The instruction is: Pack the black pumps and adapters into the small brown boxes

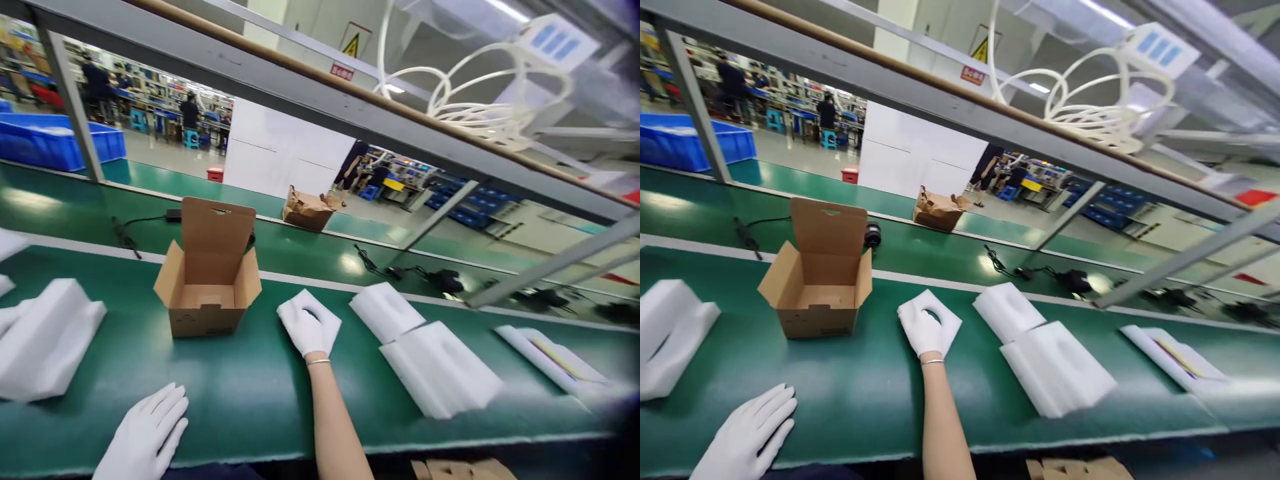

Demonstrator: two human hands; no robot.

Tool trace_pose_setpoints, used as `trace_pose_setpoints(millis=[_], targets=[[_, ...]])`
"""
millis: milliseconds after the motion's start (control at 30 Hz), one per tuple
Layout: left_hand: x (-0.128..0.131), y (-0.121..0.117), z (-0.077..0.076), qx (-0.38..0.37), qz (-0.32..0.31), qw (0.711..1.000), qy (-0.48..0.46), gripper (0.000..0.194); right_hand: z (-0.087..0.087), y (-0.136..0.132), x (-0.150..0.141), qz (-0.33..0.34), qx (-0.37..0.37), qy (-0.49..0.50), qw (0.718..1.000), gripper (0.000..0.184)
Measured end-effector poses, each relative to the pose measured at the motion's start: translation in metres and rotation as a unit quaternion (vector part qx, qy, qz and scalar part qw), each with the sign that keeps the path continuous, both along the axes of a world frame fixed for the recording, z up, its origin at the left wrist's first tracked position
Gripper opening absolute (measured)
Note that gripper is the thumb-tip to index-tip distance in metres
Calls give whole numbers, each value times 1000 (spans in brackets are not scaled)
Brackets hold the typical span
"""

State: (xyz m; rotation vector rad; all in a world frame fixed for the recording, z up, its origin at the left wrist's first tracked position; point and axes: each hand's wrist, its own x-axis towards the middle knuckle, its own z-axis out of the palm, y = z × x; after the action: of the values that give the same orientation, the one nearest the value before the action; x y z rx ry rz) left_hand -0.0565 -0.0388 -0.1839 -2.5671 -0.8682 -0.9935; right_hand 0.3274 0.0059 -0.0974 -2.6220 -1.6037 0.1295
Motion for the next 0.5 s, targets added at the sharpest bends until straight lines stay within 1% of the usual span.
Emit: trace_pose_setpoints(millis=[67, 133, 233, 300, 367, 400, 433, 500], targets=[[-1, 2, -3, 10, -2, 1000, 12, 29, -3, 1, 2, 0, 2, -1, 1000, 47], [-1, 2, -3, 15, -6, 1000, 20, 30, -6, 0, 3, 5, 5, -3, 1000, 49], [1, 1, 3, 19, -24, 999, 14, 27, -9, -1, 5, 3, 11, -1, 1000, 52], [3, 2, 10, 20, -47, 999, -5, 23, -9, 0, 5, -2, 12, 4, 1000, 53], [6, 6, 22, 13, -64, 997, -34, 21, -7, 0, 5, -5, 15, 12, 1000, 51], [8, 8, 31, 4, -64, 997, -45, 23, -5, 0, 4, -7, 17, 15, 1000, 51], [9, 11, 42, -7, -59, 997, -54, 27, -2, -1, 2, -9, 20, 19, 1000, 50], [14, 15, 69, -22, -44, 997, -66, 34, 6, -5, -3, -9, 27, 26, 999, 49]])
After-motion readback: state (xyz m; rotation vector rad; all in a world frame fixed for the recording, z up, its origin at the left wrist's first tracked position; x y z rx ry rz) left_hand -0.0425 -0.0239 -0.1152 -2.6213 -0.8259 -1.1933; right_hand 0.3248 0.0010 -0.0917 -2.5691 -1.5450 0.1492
